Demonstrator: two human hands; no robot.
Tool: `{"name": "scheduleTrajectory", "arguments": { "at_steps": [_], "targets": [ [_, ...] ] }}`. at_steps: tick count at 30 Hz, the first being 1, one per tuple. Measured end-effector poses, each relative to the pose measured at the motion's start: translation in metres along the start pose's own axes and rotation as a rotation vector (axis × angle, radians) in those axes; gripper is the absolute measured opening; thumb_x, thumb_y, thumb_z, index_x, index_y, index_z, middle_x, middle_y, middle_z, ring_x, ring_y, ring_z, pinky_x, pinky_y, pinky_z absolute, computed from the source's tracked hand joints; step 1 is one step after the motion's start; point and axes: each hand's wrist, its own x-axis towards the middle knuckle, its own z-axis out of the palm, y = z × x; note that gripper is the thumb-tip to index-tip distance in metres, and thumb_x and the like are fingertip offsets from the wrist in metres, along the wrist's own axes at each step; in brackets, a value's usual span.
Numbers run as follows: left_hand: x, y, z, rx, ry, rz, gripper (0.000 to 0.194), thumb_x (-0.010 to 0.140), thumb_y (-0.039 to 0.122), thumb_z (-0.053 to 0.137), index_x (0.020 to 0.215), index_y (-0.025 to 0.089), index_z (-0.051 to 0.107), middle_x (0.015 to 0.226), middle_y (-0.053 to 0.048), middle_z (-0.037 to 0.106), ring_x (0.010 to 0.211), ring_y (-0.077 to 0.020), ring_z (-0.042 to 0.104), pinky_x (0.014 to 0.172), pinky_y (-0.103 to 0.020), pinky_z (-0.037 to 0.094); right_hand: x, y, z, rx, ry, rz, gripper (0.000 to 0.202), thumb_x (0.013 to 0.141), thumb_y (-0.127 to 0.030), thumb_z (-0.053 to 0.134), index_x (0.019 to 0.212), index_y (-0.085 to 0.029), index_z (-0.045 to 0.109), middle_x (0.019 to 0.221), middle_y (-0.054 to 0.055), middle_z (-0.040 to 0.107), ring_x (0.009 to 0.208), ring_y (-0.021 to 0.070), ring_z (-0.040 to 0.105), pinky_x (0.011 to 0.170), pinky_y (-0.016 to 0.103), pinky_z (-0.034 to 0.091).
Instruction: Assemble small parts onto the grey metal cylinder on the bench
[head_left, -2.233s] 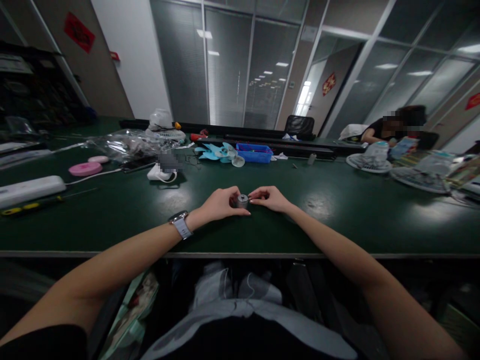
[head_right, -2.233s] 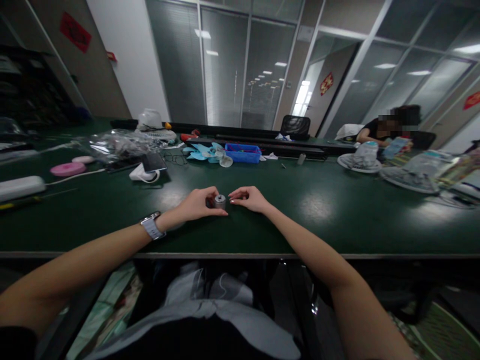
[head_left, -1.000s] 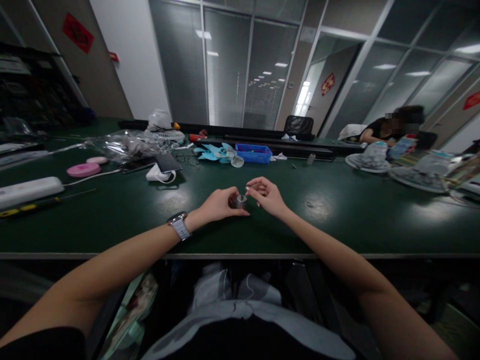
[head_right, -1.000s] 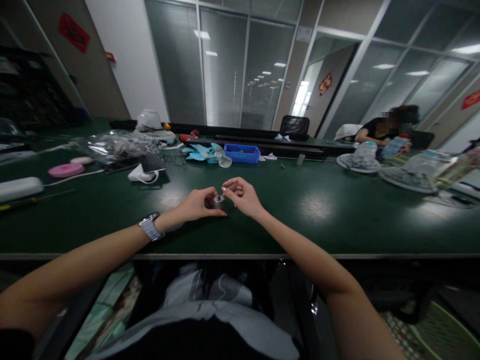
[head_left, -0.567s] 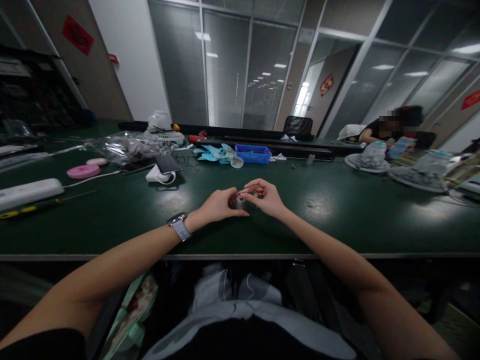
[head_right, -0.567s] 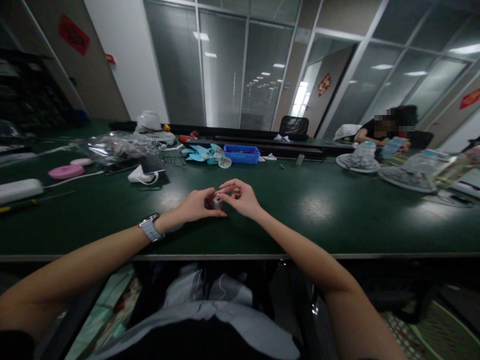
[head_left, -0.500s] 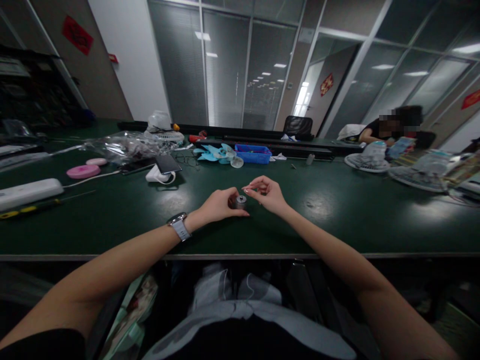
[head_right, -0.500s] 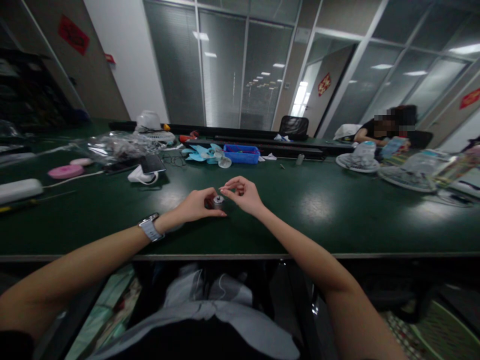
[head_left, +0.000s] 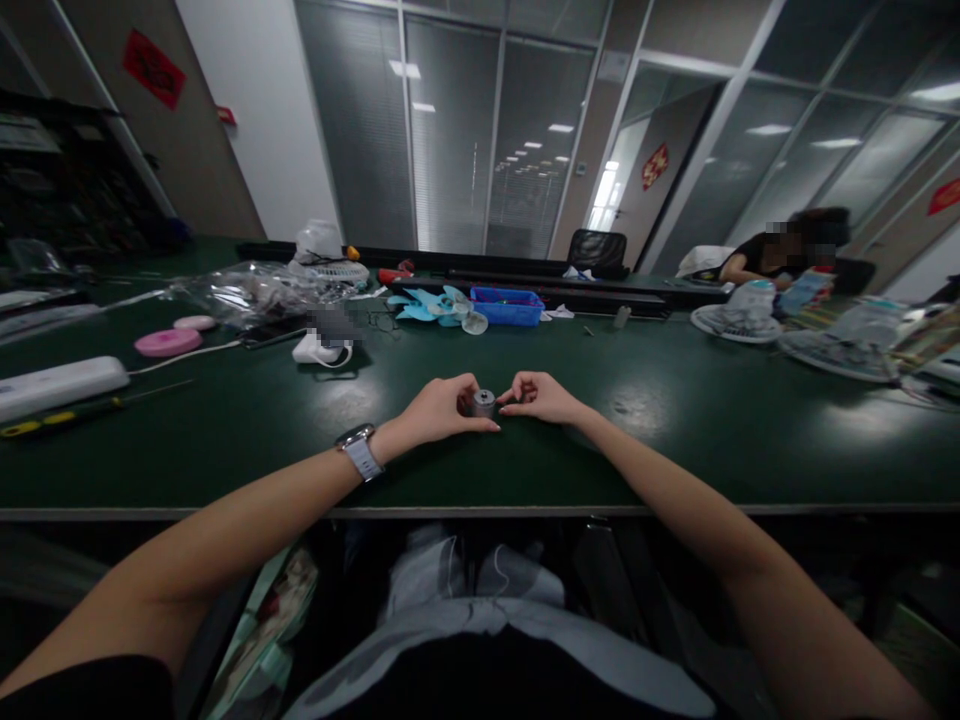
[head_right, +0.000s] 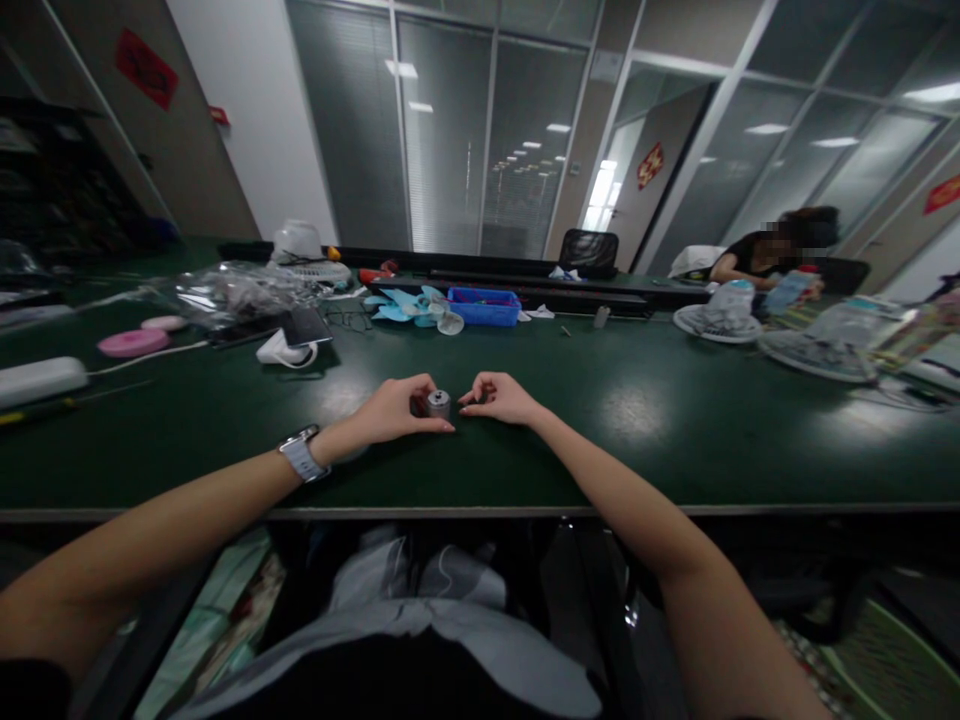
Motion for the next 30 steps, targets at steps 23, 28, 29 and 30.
{"name": "scheduleTrajectory", "arguments": {
  "at_steps": [23, 28, 29, 30],
  "targets": [
    [0.001, 0.001, -0.002, 0.059, 0.016, 0.012, 0.054, 0.060, 0.065, 0.070, 0.081, 0.018, 0.054, 0.070, 0.000, 0.062, 0.061, -0.0145, 0.056, 0.051, -0.023, 0.035, -0.001, -0.040, 0.043, 0.267, 0.248, -0.298, 0.037, 0.069, -0.034, 0.077, 0.064, -0.019, 0.043, 0.084, 0.007, 0.073, 0.086, 0.0209, 0.071, 0.075, 0.034, 0.056],
    [0.001, 0.001, -0.002, 0.070, 0.012, 0.010, 0.053, 0.062, 0.065, 0.069, 0.080, 0.018, 0.054, 0.070, 0.000, 0.061, 0.061, -0.0143, 0.055, 0.051, -0.022, 0.034, -0.001, -0.040, 0.045, 0.277, 0.178, -0.263, 0.039, 0.066, -0.038, 0.079, 0.065, -0.018, 0.045, 0.081, 0.006, 0.071, 0.091, 0.0224, 0.070, 0.076, 0.034, 0.055],
    [0.001, 0.001, -0.002, 0.067, 0.013, 0.010, 0.053, 0.061, 0.065, 0.069, 0.079, 0.018, 0.053, 0.069, 0.000, 0.061, 0.061, -0.0142, 0.055, 0.051, -0.022, 0.034, -0.001, -0.041, 0.045, 0.277, 0.183, -0.255, 0.039, 0.066, -0.039, 0.078, 0.065, -0.018, 0.045, 0.080, 0.005, 0.071, 0.090, 0.0222, 0.070, 0.076, 0.034, 0.055],
    [0.001, 0.001, -0.002, 0.063, 0.014, 0.011, 0.053, 0.061, 0.065, 0.069, 0.079, 0.018, 0.053, 0.069, 0.001, 0.061, 0.060, -0.0141, 0.055, 0.051, -0.022, 0.034, -0.001, -0.042, 0.045, 0.273, 0.188, -0.241, 0.040, 0.066, -0.040, 0.078, 0.065, -0.019, 0.045, 0.079, 0.005, 0.070, 0.089, 0.0218, 0.070, 0.075, 0.033, 0.055]
  ]
}}
